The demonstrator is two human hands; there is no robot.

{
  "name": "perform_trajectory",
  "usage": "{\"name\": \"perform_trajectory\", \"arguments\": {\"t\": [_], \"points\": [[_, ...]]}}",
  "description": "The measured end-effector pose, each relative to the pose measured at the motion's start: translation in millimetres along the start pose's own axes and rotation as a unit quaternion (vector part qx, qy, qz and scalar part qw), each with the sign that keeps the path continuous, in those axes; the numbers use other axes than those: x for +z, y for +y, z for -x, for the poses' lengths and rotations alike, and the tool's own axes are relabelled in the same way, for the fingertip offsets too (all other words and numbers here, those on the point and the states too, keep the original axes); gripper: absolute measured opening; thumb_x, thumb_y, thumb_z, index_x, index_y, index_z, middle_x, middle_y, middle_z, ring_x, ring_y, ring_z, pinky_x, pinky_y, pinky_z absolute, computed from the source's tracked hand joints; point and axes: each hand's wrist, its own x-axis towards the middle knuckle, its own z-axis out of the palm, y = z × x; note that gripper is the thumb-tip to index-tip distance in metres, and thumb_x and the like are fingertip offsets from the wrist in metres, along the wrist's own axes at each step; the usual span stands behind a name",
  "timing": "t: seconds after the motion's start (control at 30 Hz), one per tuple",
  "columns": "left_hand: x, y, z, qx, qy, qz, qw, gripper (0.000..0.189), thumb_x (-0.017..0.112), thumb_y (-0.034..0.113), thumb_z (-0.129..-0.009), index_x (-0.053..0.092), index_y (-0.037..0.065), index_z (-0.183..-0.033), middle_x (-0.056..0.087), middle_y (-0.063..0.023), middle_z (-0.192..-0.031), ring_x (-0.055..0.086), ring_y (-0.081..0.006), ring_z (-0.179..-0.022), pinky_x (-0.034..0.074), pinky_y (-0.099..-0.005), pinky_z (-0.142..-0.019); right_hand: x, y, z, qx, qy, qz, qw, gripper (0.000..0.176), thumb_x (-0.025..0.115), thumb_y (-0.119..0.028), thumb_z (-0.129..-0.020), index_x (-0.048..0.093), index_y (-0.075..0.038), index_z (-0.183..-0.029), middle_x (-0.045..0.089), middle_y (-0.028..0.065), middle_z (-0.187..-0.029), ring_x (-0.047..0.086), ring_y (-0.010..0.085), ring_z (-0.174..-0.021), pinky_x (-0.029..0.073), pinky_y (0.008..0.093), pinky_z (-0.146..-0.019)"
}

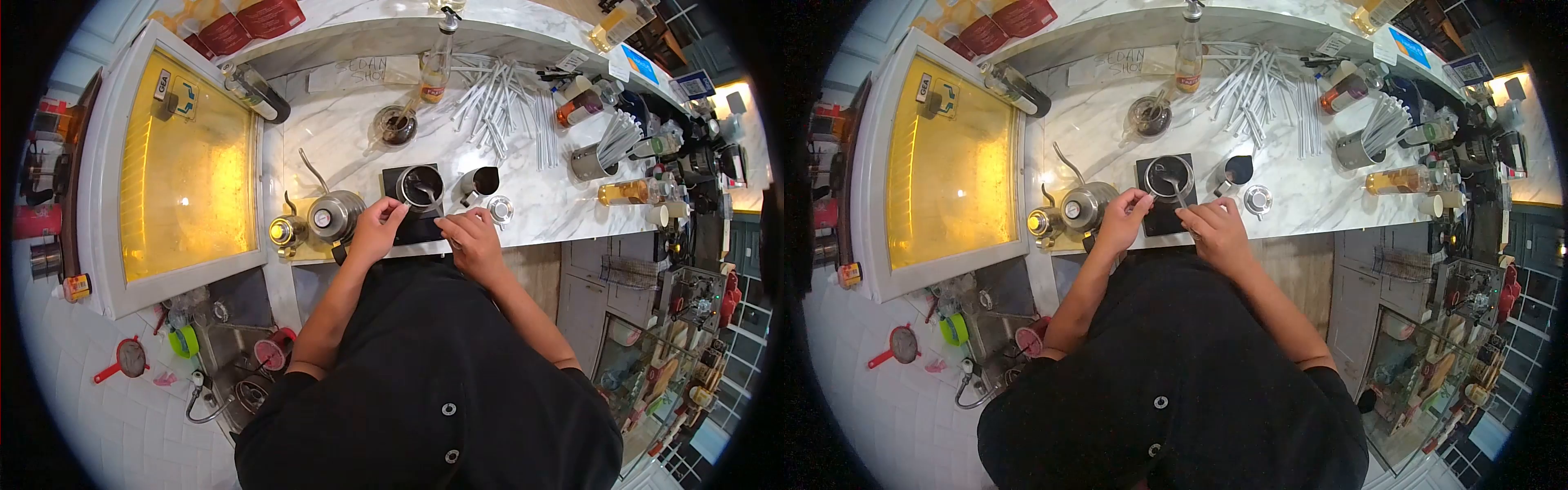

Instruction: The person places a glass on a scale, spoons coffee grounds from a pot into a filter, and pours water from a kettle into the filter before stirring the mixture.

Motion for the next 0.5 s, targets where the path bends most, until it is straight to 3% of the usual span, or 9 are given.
{"name": "perform_trajectory", "arguments": {"t": [0.27,0.33,0.5], "points": [[7.1,3.4,6.8,-0.028,0.026,0.046,0.998,0.019,0.069,0.021,-0.100,0.069,0.002,-0.098,0.066,0.0001,-0.079,0.058,-0.0063,-0.073,0.048,-0.0249,-0.068,-0.8,6.4,-0.8,0.022,0.013,0.010,1.000,0.035,0.076,-0.002,-0.082,0.067,-0.008,-0.116,0.071,0.0057,-0.103,0.067,0.0236,-0.090,0.045,0.0421,-0.082],[12.7,3.2,9.5,0.022,0.072,0.044,0.996,0.017,0.069,0.018,-0.100,0.069,0.002,-0.098,0.066,0.0003,-0.079,0.058,-0.0064,-0.073,0.048,-0.0248,-0.069,-2.2,5.0,-0.2,0.006,0.003,-0.001,1.000,0.035,0.076,-0.002,-0.082,0.067,-0.008,-0.116,0.071,0.0057,-0.102,0.067,0.0236,-0.090,0.045,0.0420,-0.082],[22.5,12.9,19.1,0.025,0.123,0.039,0.991,0.014,0.068,0.014,-0.100,0.068,0.001,-0.105,0.068,-0.0008,-0.088,0.061,-0.0069,-0.079,0.050,-0.0252,-0.074,-5.5,9.8,-8.9,-0.023,-0.014,-0.013,1.000,0.036,0.076,-0.003,-0.082,0.068,-0.009,-0.116,0.071,0.0050,-0.102,0.066,0.0232,-0.090,0.044,0.0414,-0.082]]}}
